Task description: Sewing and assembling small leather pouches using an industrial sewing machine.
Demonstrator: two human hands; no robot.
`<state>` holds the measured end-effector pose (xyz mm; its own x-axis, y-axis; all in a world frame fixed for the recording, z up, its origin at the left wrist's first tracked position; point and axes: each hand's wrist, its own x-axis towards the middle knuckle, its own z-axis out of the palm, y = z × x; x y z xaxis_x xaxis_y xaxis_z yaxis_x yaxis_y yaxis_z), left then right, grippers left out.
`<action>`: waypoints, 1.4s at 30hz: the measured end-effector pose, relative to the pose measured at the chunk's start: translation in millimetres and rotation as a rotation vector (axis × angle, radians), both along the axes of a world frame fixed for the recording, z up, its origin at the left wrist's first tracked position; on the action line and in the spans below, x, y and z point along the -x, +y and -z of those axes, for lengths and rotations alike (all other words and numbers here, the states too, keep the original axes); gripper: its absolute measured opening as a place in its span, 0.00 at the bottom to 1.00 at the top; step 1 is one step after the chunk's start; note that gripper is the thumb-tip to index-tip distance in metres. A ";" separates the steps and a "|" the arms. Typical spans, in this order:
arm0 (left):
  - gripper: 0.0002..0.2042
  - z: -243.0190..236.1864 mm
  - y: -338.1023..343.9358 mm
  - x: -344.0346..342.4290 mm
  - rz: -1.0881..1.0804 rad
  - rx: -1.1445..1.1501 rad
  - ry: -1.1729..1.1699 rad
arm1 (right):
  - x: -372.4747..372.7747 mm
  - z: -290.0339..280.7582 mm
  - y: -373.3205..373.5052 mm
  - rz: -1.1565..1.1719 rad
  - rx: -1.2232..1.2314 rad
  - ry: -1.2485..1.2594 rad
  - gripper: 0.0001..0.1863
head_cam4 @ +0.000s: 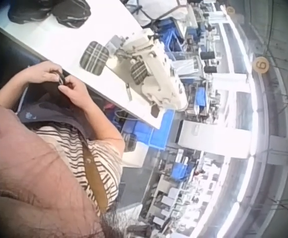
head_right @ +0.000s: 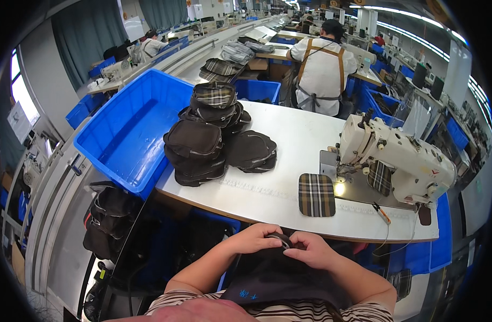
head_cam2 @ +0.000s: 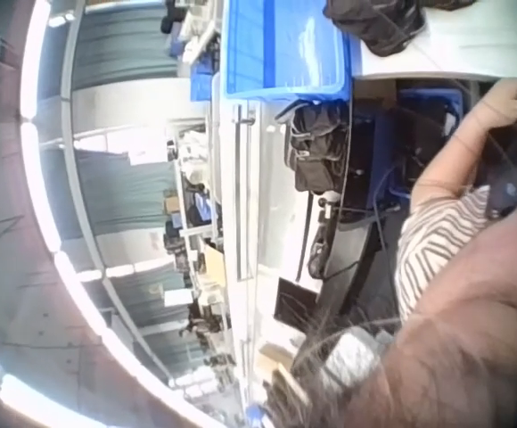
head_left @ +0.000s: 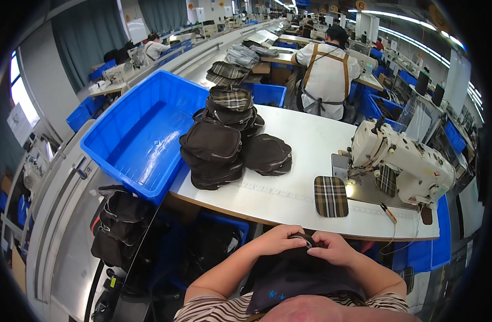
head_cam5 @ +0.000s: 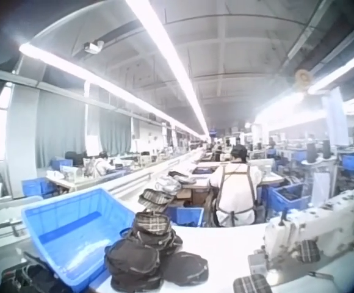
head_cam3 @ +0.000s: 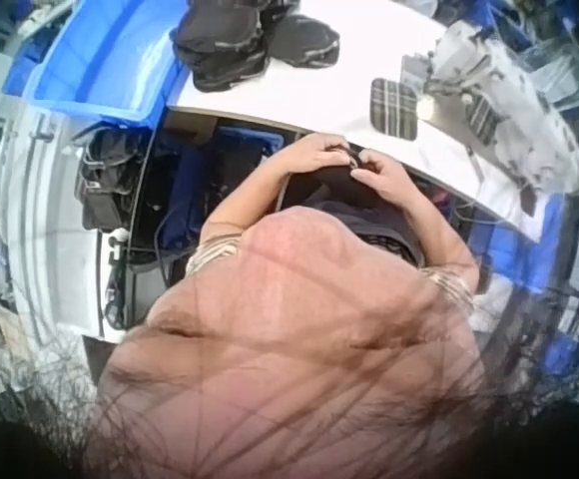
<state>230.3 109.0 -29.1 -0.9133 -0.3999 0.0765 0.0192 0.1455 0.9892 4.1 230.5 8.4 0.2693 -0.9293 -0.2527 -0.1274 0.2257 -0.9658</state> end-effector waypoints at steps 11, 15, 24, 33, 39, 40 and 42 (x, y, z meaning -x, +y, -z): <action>0.10 -14.2 -20.5 12.3 -0.025 -0.283 0.076 | 110.5 -2.2 -53.0 0.140 0.846 0.736 0.13; 0.12 -29.5 -36.9 41.6 0.079 -0.340 0.055 | 146.7 3.8 -59.9 -0.086 0.870 1.069 0.23; 0.10 -81.4 -126.0 148.4 0.426 -0.153 -0.293 | 174.0 26.7 -97.4 -0.138 0.967 0.982 0.29; 0.07 -53.6 -163.3 224.5 0.044 0.381 -0.496 | 175.5 33.6 -95.1 -0.123 0.967 0.942 0.28; 0.10 -36.2 -165.6 211.7 -0.037 0.286 -0.366 | 173.3 31.2 -96.0 -0.073 1.050 0.975 0.19; 0.09 -37.8 -167.8 210.3 0.020 0.138 -0.342 | 174.2 34.0 -95.9 -0.009 1.089 1.022 0.17; 0.08 -44.0 -167.6 209.1 0.077 -0.009 -0.301 | 173.7 31.0 -97.0 0.047 1.131 1.080 0.16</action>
